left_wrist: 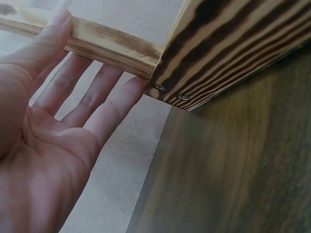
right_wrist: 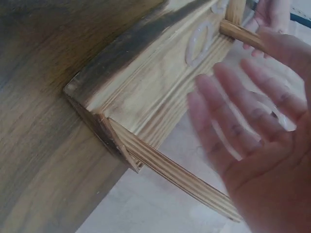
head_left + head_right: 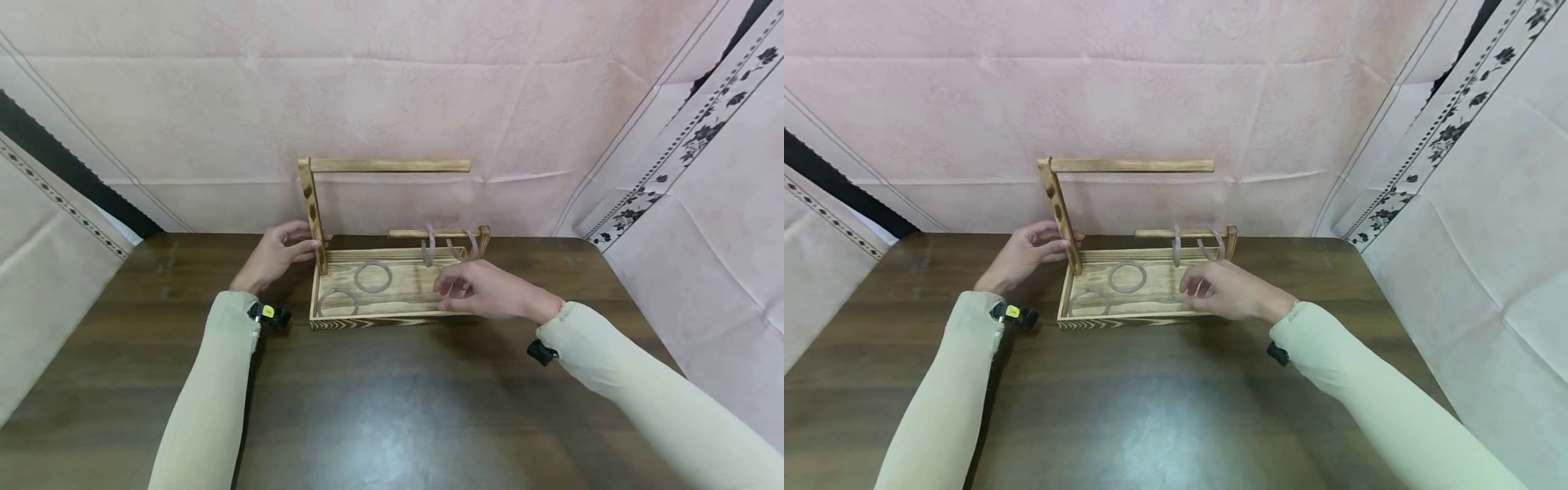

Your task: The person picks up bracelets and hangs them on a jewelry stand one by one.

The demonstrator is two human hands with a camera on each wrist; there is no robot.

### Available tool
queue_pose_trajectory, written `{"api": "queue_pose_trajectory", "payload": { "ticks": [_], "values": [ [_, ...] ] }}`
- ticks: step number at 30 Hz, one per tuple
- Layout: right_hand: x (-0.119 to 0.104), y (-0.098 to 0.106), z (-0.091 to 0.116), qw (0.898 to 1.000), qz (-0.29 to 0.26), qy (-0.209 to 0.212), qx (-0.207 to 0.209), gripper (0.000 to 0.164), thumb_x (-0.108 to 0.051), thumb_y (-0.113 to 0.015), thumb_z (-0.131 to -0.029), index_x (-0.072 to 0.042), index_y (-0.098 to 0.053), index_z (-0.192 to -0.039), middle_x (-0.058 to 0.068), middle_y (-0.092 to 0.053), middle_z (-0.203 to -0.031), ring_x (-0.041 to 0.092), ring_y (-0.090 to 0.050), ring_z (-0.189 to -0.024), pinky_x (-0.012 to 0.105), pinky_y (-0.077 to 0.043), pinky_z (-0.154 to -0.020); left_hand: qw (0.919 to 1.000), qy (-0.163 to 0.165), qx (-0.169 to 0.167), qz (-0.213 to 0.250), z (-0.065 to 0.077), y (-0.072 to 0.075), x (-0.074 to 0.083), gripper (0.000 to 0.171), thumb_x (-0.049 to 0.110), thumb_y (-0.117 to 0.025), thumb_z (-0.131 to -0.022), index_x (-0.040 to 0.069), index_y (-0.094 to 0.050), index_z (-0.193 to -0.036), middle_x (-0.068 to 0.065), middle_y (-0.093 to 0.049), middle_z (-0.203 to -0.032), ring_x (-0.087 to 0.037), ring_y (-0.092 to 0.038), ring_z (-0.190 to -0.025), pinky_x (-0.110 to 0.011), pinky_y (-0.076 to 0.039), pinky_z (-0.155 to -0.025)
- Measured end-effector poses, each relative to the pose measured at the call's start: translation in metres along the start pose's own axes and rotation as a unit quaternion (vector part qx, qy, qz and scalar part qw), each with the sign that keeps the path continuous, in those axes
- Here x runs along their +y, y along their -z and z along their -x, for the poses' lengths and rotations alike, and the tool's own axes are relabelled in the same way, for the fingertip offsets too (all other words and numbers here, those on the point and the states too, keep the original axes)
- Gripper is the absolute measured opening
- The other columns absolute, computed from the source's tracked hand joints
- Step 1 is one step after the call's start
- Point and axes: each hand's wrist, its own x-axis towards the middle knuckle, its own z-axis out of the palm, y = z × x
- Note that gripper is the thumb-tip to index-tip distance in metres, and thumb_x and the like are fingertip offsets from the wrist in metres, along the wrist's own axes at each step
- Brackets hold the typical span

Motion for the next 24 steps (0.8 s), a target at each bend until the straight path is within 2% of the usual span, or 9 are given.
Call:
{"api": "queue_pose_trajectory", "payload": {
  "ticks": [4,8,12,17,20,24],
  "values": [
    [-0.005,-0.002,-0.003,1.0,-0.003,0.011,-0.016,0.025,-0.022,-0.072,-0.097,-0.014,-0.069,-0.12,0.002,-0.072,-0.114,0.015,-0.069,-0.101,0.035,-0.062,-0.088,1.0,-0.002,-0.001,0.0,-0.001,-0.001,-0.002,0.041,0.019,-0.068,-0.099,-0.003,-0.059,-0.133,-0.017,-0.068,-0.133,-0.026,-0.067,-0.121,-0.03,-0.061,-0.095],
    [-0.013,-0.005,-0.008,1.0,0.012,0.027,-0.01,0.026,-0.024,-0.072,-0.097,-0.015,-0.068,-0.122,-0.001,-0.071,-0.116,0.019,-0.069,-0.103,0.037,-0.062,-0.088,1.0,-0.005,0.005,0.006,0.0,-0.001,-0.001,0.039,0.018,-0.068,-0.098,-0.002,-0.06,-0.131,-0.019,-0.068,-0.133,-0.033,-0.065,-0.124,-0.03,-0.061,-0.094],
    [-0.02,-0.007,-0.013,0.998,0.039,0.044,0.0,0.025,-0.027,-0.071,-0.097,-0.017,-0.069,-0.12,-0.004,-0.07,-0.113,0.017,-0.068,-0.103,0.04,-0.061,-0.088,1.0,-0.004,0.003,0.006,0.001,-0.001,-0.001,0.042,0.02,-0.068,-0.098,-0.003,-0.059,-0.133,-0.018,-0.068,-0.133,-0.037,-0.062,-0.127,-0.03,-0.061,-0.095],
    [-0.029,-0.008,-0.022,0.995,0.077,0.064,-0.005,0.024,-0.034,-0.069,-0.098,-0.021,-0.069,-0.119,-0.007,-0.07,-0.115,0.015,-0.067,-0.107,0.036,-0.058,-0.091,0.9999,0.001,0.01,-0.001,0.004,0.0,0.0,0.044,0.02,-0.068,-0.098,-0.004,-0.058,-0.134,-0.016,-0.069,-0.132,-0.034,-0.064,-0.125,-0.032,-0.06,-0.097],
    [-0.035,-0.008,-0.026,0.994,0.082,0.067,-0.016,0.024,-0.034,-0.068,-0.099,-0.021,-0.069,-0.119,-0.008,-0.069,-0.116,0.016,-0.066,-0.108,0.036,-0.057,-0.092,0.9999,0.0,0.011,-0.006,0.004,0.0,0.001,0.043,0.019,-0.068,-0.098,-0.004,-0.059,-0.133,-0.016,-0.069,-0.132,-0.034,-0.065,-0.124,-0.035,-0.06,-0.098],
    [-0.044,-0.007,-0.031,0.993,0.084,0.07,-0.033,0.025,-0.034,-0.067,-0.099,-0.021,-0.068,-0.121,-0.008,-0.069,-0.118,0.015,-0.065,-0.111,0.035,-0.056,-0.096,0.9998,0.0,0.013,-0.016,0.003,-0.002,0.002,0.041,0.021,-0.069,-0.098,0.0,-0.061,-0.131,-0.015,-0.07,-0.131,-0.025,-0.067,-0.12,-0.038,-0.06,-0.099]
  ]
}}
